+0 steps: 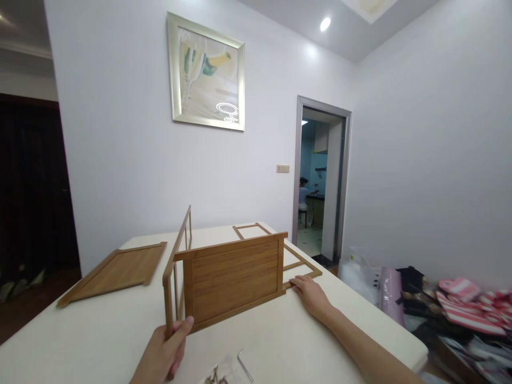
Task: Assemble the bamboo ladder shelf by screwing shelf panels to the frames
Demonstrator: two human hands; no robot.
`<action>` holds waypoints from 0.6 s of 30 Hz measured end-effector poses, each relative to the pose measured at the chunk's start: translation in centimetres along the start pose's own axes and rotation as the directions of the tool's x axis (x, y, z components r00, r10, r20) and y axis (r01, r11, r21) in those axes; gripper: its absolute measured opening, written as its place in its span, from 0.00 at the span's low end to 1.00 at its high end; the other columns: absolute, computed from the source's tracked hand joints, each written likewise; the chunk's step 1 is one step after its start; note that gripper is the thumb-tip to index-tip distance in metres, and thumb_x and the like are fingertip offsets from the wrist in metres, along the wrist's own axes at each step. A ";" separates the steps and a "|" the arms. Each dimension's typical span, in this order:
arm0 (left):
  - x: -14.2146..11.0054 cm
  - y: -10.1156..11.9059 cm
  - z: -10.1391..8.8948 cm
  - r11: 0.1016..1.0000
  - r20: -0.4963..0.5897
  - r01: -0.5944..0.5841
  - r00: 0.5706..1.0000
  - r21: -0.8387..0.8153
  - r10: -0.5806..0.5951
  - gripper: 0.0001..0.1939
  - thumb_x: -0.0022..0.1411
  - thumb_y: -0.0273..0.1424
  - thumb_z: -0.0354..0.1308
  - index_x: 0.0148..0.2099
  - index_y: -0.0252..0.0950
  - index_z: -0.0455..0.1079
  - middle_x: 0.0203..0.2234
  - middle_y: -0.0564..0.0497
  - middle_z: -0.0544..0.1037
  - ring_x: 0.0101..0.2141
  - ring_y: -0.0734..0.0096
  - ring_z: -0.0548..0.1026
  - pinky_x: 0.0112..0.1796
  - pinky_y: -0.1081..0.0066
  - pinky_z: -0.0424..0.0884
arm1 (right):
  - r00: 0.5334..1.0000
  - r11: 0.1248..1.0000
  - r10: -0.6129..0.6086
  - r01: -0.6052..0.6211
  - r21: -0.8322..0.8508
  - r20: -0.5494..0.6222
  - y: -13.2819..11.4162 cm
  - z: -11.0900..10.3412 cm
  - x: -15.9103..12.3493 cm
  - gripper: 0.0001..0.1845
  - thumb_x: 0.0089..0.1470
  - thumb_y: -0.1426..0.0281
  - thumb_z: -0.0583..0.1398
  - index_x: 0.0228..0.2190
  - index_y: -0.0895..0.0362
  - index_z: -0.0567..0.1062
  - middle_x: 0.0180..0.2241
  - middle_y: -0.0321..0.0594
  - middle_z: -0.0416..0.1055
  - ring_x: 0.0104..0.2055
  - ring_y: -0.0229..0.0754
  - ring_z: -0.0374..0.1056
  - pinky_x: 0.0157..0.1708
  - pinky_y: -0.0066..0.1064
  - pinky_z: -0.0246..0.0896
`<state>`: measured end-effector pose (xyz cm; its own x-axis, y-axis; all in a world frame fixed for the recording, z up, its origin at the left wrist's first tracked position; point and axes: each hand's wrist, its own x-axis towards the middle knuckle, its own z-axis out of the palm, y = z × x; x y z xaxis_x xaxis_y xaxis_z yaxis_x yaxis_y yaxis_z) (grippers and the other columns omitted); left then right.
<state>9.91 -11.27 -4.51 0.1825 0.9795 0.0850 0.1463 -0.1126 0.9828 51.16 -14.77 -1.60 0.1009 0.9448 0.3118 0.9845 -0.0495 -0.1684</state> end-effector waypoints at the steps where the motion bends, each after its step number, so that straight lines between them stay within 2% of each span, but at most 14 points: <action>1: 0.1 -0.2 0.3 1.000 -0.048 -0.004 0.999 0.008 0.005 0.30 0.51 0.59 0.55 0.16 0.41 0.54 0.05 0.59 0.55 0.11 0.76 0.55 0.18 0.72 0.52 | 1.000 1.000 0.015 -0.015 -0.010 0.014 0.2 0.1 0.2 0.18 0.62 0.69 0.51 0.48 0.51 0.76 0.49 0.43 0.74 0.53 0.48 0.65 0.48 0.36 0.58; 5: 0.3 -0.4 0.9 0.999 -0.264 0.034 0.964 0.035 -0.024 0.30 0.50 0.60 0.54 0.17 0.41 0.54 0.08 0.58 0.56 0.13 0.74 0.55 0.18 0.71 0.50 | 0.996 0.994 0.086 -0.083 -0.075 0.038 0.7 0.2 0.8 0.22 0.63 0.65 0.48 0.55 0.48 0.71 0.50 0.46 0.70 0.53 0.52 0.62 0.45 0.38 0.57; 8: 0.4 -0.1 0.4 0.994 -0.364 0.069 0.931 0.089 -0.032 0.28 0.52 0.59 0.53 0.17 0.41 0.57 0.09 0.57 0.59 0.15 0.71 0.59 0.21 0.70 0.54 | 0.993 0.989 0.106 -0.100 -0.113 0.049 1.0 0.3 1.3 0.21 0.64 0.62 0.48 0.52 0.46 0.73 0.50 0.46 0.69 0.52 0.53 0.61 0.44 0.41 0.56; 14: 0.9 0.3 -2.0 0.984 -0.453 0.104 0.891 0.143 -0.029 0.24 0.52 0.54 0.55 0.18 0.41 0.59 0.10 0.54 0.62 0.18 0.65 0.63 0.23 0.68 0.56 | 0.992 0.985 0.118 -0.113 -0.130 0.033 1.3 0.9 1.6 0.20 0.64 0.62 0.47 0.48 0.46 0.74 0.50 0.45 0.68 0.53 0.53 0.61 0.43 0.40 0.56; 18: 1.3 -0.1 -2.8 0.989 -0.445 0.105 0.894 0.105 -0.048 0.25 0.53 0.55 0.54 0.19 0.41 0.58 0.10 0.56 0.61 0.17 0.68 0.61 0.22 0.68 0.55 | 0.992 0.984 0.124 -0.122 -0.132 0.009 1.6 1.2 1.6 0.19 0.64 0.62 0.47 0.47 0.46 0.74 0.49 0.45 0.69 0.52 0.54 0.61 0.43 0.41 0.56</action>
<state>7.46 -9.52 -4.01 -0.2763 0.9556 0.1019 0.2663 -0.0257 0.9636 52.76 -12.91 -2.47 0.2212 0.9342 0.2798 0.9751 -0.2069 -0.0799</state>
